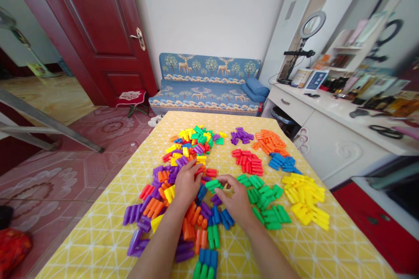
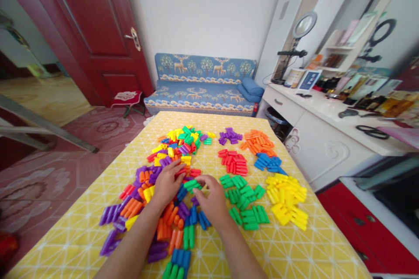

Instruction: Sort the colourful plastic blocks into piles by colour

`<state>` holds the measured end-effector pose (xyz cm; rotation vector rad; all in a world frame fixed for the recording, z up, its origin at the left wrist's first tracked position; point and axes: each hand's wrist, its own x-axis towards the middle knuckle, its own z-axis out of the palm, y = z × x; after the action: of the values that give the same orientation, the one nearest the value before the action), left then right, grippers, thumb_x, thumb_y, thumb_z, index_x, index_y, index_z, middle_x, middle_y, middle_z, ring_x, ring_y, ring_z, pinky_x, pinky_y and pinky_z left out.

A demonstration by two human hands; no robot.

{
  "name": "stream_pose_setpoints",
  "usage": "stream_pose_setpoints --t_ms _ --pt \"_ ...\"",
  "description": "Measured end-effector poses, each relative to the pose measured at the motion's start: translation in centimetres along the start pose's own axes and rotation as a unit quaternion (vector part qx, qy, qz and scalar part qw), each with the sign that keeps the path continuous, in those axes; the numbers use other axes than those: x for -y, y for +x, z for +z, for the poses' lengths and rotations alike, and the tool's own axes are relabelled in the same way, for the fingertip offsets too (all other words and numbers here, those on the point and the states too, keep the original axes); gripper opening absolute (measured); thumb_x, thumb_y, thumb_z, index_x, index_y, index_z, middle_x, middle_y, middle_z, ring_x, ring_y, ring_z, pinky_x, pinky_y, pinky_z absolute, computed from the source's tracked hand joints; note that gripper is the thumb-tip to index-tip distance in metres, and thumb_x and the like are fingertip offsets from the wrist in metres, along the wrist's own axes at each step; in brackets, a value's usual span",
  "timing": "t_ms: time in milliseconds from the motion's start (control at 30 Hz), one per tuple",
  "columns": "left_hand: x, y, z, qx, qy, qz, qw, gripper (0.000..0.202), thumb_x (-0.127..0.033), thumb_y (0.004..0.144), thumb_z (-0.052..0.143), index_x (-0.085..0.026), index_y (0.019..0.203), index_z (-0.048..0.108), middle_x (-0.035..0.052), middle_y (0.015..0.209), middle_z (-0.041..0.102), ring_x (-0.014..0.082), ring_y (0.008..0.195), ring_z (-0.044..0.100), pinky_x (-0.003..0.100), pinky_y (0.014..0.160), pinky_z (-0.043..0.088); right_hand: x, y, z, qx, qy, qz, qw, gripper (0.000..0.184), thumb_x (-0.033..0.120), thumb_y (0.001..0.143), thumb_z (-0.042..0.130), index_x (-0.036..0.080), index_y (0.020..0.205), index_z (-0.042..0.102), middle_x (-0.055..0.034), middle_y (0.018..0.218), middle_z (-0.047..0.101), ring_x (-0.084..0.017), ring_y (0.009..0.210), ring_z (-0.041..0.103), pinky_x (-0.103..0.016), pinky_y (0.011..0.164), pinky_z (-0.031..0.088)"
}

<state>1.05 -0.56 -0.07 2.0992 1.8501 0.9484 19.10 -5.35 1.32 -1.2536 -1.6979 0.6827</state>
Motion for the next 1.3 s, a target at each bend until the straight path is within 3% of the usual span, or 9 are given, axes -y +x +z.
stream_pose_setpoints --t_ms 133,233,367,633,767,900,1033,1167,1300 --pt "0.2 0.0 0.1 0.000 -0.002 -0.001 1.000 0.033 -0.019 0.081 0.058 -0.021 0.112 0.069 0.0073 0.128 0.061 0.0248 0.115 0.057 0.040 0.102 0.044 -1.1 0.7 -5.0 -0.108 -0.083 0.033 0.990 0.030 0.032 0.080 0.057 0.020 0.107 0.063 -0.0051 0.098 0.069 -0.018 0.087 0.062 -0.031 0.080 0.047" --pt "0.1 -0.1 0.1 0.000 -0.004 -0.006 1.000 0.033 -0.020 0.081 0.058 -0.021 0.112 0.069 0.0072 0.129 0.060 0.0245 0.115 0.057 0.040 0.102 0.044 -2.9 0.6 -8.1 -0.083 -0.196 0.090 0.973 0.030 0.034 0.080 0.055 0.022 0.105 0.067 -0.0038 0.093 0.070 -0.019 0.080 0.063 -0.033 0.076 0.048" --pt "0.0 -0.1 0.0 -0.002 -0.010 -0.004 1.000 0.031 -0.020 0.082 0.057 -0.022 0.109 0.070 0.0062 0.128 0.061 0.0239 0.114 0.058 0.039 0.101 0.045 -4.6 -0.1 -9.4 -0.044 -0.252 0.147 0.955 0.029 0.037 0.081 0.052 0.023 0.099 0.070 -0.0031 0.083 0.072 -0.020 0.074 0.065 -0.030 0.067 0.048" --pt "-0.2 -0.1 -0.2 0.002 -0.015 -0.006 1.000 0.028 -0.018 0.082 0.057 -0.021 0.105 0.071 0.0074 0.125 0.062 0.0245 0.114 0.059 0.039 0.100 0.046 -4.5 -0.3 -8.6 -0.065 -0.317 0.088 0.942 0.025 0.027 0.080 0.050 0.021 0.093 0.070 -0.0053 0.093 0.067 -0.020 0.080 0.062 -0.032 0.073 0.046" --pt "0.0 -0.1 -0.1 0.000 -0.017 -0.001 1.000 0.028 -0.016 0.081 0.057 -0.023 0.104 0.072 0.0061 0.126 0.062 0.0239 0.113 0.059 0.039 0.100 0.046 -3.4 -0.4 -7.2 -0.080 -0.285 0.050 0.954 0.022 0.021 0.079 0.050 0.021 0.089 0.070 -0.0049 0.094 0.066 -0.020 0.084 0.060 -0.033 0.077 0.047" --pt "0.1 0.0 0.0 0.001 -0.016 0.004 1.000 0.028 -0.017 0.081 0.057 -0.023 0.104 0.072 0.0060 0.122 0.064 0.0238 0.112 0.059 0.039 0.100 0.046 -2.1 -0.5 -4.3 0.023 -0.151 0.023 0.988 0.021 0.015 0.076 0.054 0.021 0.088 0.070 -0.0042 0.094 0.065 -0.016 0.073 0.059 -0.030 0.071 0.048" --pt "0.0 0.0 0.0 0.003 -0.014 0.007 1.000 0.027 -0.017 0.082 0.055 -0.022 0.103 0.072 0.0069 0.117 0.067 0.0232 0.108 0.061 0.039 0.098 0.046 -1.4 -0.7 -1.9 0.159 -0.059 0.008 0.986 0.038 0.003 0.069 0.053 0.023 0.095 0.072 -0.0027 0.100 0.065 -0.014 0.080 0.060 -0.025 0.071 0.048" --pt "-0.1 -0.1 -0.1 0.006 -0.012 0.007 1.000 0.027 -0.016 0.081 0.056 -0.021 0.103 0.072 0.0073 0.114 0.068 0.0229 0.106 0.061 0.038 0.097 0.046 -0.8 -0.6 -1.0 0.190 -0.101 0.007 0.977 0.041 0.001 0.070 0.054 0.027 0.097 0.072 -0.0002 0.099 0.063 -0.014 0.090 0.060 -0.023 0.078 0.045" --pt "0.0 -0.1 -0.1 0.004 -0.010 0.007 1.000 0.028 -0.016 0.081 0.057 -0.022 0.103 0.072 0.0080 0.114 0.067 0.0236 0.107 0.060 0.039 0.097 0.046 -0.5 -0.5 -0.6 0.196 -0.161 0.024 0.967 0.041 0.005 0.072 0.056 0.030 0.102 0.069 0.0001 0.098 0.059 -0.013 0.084 0.059 -0.021 0.070 0.043"
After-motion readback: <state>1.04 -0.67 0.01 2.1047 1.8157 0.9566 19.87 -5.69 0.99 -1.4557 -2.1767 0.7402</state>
